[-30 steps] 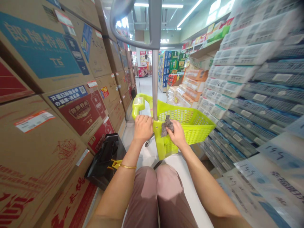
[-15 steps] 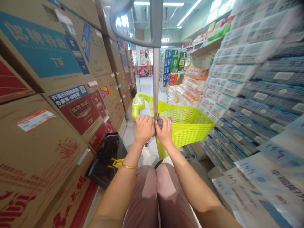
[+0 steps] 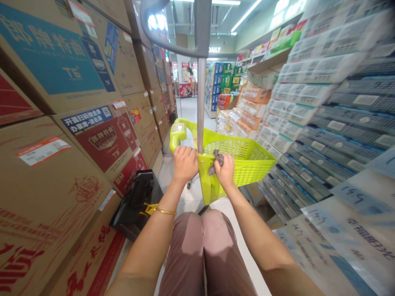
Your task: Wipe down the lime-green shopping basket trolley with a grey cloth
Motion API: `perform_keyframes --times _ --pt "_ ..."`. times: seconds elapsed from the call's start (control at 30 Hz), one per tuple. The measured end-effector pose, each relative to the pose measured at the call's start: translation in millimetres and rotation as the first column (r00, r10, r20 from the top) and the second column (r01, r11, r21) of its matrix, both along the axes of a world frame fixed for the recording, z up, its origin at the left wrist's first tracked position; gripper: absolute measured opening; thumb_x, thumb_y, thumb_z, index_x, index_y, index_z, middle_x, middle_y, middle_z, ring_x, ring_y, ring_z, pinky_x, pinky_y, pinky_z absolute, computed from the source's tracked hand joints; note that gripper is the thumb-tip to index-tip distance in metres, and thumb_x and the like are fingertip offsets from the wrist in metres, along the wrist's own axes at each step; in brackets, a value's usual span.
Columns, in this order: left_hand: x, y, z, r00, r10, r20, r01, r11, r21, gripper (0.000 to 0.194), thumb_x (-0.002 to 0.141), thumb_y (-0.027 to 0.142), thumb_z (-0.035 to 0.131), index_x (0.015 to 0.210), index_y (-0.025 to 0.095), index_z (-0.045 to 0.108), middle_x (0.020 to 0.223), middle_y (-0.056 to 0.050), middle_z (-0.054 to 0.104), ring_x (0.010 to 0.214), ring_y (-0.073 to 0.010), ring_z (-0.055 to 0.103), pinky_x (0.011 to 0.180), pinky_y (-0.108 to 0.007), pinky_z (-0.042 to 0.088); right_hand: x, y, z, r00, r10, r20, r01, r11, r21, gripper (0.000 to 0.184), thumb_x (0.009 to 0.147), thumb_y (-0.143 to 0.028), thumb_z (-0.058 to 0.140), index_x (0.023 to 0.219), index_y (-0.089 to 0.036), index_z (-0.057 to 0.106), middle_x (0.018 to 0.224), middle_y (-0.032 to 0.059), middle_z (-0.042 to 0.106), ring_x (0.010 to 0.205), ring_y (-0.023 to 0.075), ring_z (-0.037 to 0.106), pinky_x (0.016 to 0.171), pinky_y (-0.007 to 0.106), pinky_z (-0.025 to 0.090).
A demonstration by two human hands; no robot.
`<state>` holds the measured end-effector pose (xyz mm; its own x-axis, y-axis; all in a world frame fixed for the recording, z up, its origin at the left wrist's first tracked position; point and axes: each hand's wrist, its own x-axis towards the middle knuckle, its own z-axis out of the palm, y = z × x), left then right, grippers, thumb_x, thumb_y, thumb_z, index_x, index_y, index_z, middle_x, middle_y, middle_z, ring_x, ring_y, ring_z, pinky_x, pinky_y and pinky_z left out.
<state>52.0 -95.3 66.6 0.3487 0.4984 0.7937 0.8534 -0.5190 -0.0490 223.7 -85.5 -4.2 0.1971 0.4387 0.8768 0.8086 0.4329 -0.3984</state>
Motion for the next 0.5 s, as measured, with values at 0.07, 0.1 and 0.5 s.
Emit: perform_keyframes --times 0.07,0.1,0.5 --pt "0.2 -0.1 -0.3 1.0 0.009 0.004 -0.009 1.0 -0.007 0.026 0.089 0.024 0.035 0.083 0.019 0.06 0.079 -0.007 0.06 0.081 -0.0236 0.049 0.082 -0.04 0.032 -6.1 -1.1 3.0 0.997 -0.056 -0.057 0.054 0.998 -0.029 0.011 0.082 -0.024 0.044 0.083 -0.019 0.054 0.082 0.0074 0.059 0.082 0.0213 0.051 0.077 0.037 0.043" --pt "0.0 0.0 -0.5 1.0 0.013 0.006 -0.013 1.0 -0.01 0.026 0.089 0.024 0.035 0.083 0.019 0.06 0.079 -0.007 0.06 0.081 -0.0238 0.049 0.082 -0.04 0.032 -11.0 -2.0 5.3 0.993 -0.08 -0.082 0.077 0.996 -0.042 0.011 0.083 -0.024 0.043 0.082 -0.019 0.053 0.081 0.0071 0.058 0.081 0.0212 0.05 0.077 0.037 0.042" --pt "-5.3 0.1 1.2 1.0 0.013 -0.01 -0.013 1.0 0.0 0.026 0.09 0.024 0.036 0.079 0.019 0.059 0.076 -0.007 0.059 0.079 -0.0231 0.049 0.081 -0.04 0.033 -77.0 -1.1 31.5 0.984 0.044 -0.172 -0.031 0.996 0.08 0.016 0.086 -0.03 0.043 0.093 -0.019 0.052 0.089 0.0089 0.059 0.087 0.0214 0.054 0.079 0.037 0.043"
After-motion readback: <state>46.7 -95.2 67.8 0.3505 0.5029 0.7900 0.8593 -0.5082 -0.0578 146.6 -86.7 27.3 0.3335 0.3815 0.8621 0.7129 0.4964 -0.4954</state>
